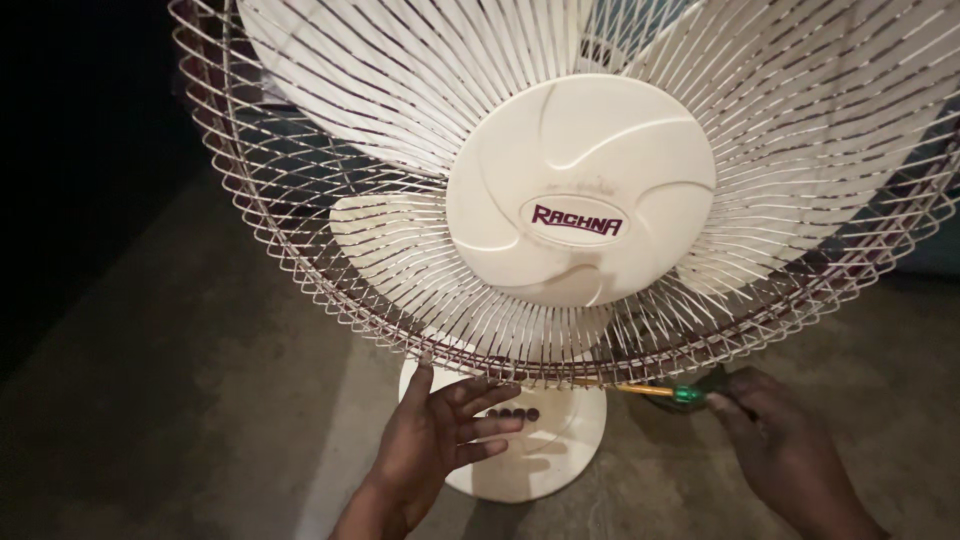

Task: The person reassembles a white table fan by attaching the front grille and securing it with a screwdriver. They then handle the power cord and plug, preparing the fan for use.

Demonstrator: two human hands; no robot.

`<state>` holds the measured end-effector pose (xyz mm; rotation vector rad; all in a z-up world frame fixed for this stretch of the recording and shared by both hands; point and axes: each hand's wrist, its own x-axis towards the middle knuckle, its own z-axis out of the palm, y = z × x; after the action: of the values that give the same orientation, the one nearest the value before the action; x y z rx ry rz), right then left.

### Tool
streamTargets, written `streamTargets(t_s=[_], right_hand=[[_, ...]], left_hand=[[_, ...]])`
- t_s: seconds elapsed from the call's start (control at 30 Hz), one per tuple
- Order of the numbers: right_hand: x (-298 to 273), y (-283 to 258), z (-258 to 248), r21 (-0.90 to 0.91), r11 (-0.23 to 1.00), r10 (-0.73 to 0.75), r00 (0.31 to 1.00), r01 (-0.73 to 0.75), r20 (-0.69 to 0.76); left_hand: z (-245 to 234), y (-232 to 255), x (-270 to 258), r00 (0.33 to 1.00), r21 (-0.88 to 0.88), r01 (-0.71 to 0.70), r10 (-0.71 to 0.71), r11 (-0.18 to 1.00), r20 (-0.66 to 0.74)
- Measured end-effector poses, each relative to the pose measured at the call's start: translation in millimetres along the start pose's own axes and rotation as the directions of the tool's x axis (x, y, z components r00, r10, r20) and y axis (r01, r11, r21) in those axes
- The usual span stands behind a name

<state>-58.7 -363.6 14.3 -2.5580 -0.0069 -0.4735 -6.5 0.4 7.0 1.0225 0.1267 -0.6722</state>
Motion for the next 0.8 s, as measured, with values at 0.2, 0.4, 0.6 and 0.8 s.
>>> streamTargets(t_s=[0.2, 0.4, 0.6, 0.8], right_hand=[[2, -4, -7, 0.047, 0.977, 0.199, 0.970, -0.207, 0.138], [-1, 8, 8, -0.087, 0.996, -0.014, 0.999, 0.009, -0.050], [0, 11, 12, 0.108, 0.980, 0.158, 0.981, -0.169, 0.109], [-6, -1, 9, -0.060, 0.982, -0.182, 0.982, 0.179, -0.056]], left_hand=[[-3, -2, 2, 1.000, 0.000, -0.010, 0.010, 1.000, 0.004], [-5, -4, 2, 1.000, -0.015, -0.008, 0.009, 1.000, 0.014], [1, -1, 3, 0.999, -0.015, 0.015, -0.016, 1.000, -0.049], [-11, -1, 4, 1.000, -0.013, -0.003, 0.004, 1.000, 0.014]])
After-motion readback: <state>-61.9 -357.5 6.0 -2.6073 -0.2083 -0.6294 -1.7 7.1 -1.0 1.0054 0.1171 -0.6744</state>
